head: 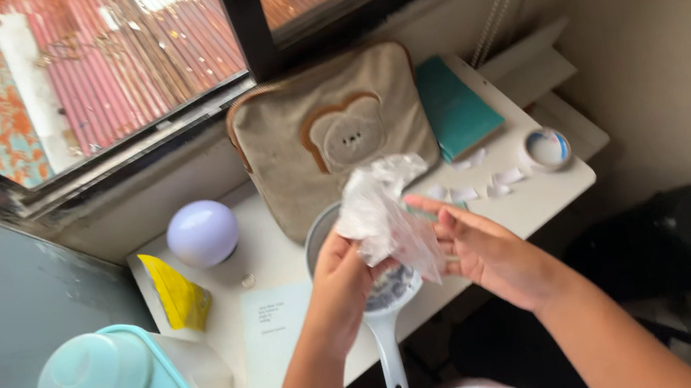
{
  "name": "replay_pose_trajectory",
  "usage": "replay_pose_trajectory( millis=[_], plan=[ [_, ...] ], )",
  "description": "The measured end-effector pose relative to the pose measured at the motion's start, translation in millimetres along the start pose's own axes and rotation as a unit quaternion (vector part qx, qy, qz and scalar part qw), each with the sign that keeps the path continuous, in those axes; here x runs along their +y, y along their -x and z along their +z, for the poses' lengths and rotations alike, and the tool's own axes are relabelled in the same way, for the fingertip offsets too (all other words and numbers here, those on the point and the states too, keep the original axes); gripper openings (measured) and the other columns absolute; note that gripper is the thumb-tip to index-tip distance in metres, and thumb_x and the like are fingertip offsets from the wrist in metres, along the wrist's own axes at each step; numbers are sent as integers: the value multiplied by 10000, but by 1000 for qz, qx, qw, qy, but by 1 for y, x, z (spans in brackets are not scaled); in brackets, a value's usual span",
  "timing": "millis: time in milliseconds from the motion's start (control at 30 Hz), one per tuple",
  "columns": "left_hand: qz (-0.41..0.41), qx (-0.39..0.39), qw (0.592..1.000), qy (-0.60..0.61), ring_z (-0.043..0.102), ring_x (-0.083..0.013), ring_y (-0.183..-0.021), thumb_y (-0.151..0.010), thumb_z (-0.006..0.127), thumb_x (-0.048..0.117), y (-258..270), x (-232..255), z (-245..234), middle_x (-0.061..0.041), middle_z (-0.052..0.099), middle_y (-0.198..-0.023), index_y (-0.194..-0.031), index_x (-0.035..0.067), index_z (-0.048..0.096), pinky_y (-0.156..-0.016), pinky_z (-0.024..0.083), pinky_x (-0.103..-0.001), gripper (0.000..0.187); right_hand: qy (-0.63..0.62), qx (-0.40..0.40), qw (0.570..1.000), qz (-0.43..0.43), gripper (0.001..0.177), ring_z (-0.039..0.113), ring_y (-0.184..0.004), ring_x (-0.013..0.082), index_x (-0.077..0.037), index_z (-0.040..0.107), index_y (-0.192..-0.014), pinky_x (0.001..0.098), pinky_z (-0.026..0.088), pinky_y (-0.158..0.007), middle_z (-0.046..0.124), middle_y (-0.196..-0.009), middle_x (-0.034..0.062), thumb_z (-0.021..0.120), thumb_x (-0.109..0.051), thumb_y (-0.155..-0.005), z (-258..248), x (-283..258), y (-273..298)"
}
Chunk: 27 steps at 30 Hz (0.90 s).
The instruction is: The person stuffs scraps of paper into a plastic wrapper, clears the desk by setting aside a pouch, books, a comb, a water container, and a lamp, and then kneads paper pulp inside a bowl by hand.
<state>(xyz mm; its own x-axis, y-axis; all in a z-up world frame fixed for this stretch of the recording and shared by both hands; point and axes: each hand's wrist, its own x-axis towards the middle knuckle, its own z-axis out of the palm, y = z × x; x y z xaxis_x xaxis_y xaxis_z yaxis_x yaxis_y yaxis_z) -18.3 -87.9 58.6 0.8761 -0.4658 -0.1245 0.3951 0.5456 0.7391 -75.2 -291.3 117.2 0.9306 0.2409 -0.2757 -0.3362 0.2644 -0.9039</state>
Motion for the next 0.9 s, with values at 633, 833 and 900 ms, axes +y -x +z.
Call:
replay_pose_trajectory(
  millis=[633,833,900],
  plan=[
    [87,-91,984,-128,447,-281,-1427,-773,651,334,36,62,63,-179,423,-1532,-1613,172,148,-1164,348,-397,992,55,168,964,-199,305,498,-644,31,-111,533,-931,199,400,-555,564,-799,-37,812,-18,-853,8,-44,-30],
    [136,22,970,-199,542,-179,-1231,-963,642,297,17,53,58,-121,573,-1307,-1404,21,446,-1029,421,-330,556,145,182,941,-245,316,584,-690,39,-85,604,-996,201,483,-601,601,-787,-5,848,-30,-804,11,-57,-27],
    [113,61,978,-165,651,-162,-1001,-993,643,262,12,54,54,-114,690,-1083,-1238,-34,585,-876,529,-318,389,143,176,947,-229,324,605,-707,64,-65,623,-1055,213,494,-633,655,-825,21,840,-81,-815,10,-65,-25]
  ],
)
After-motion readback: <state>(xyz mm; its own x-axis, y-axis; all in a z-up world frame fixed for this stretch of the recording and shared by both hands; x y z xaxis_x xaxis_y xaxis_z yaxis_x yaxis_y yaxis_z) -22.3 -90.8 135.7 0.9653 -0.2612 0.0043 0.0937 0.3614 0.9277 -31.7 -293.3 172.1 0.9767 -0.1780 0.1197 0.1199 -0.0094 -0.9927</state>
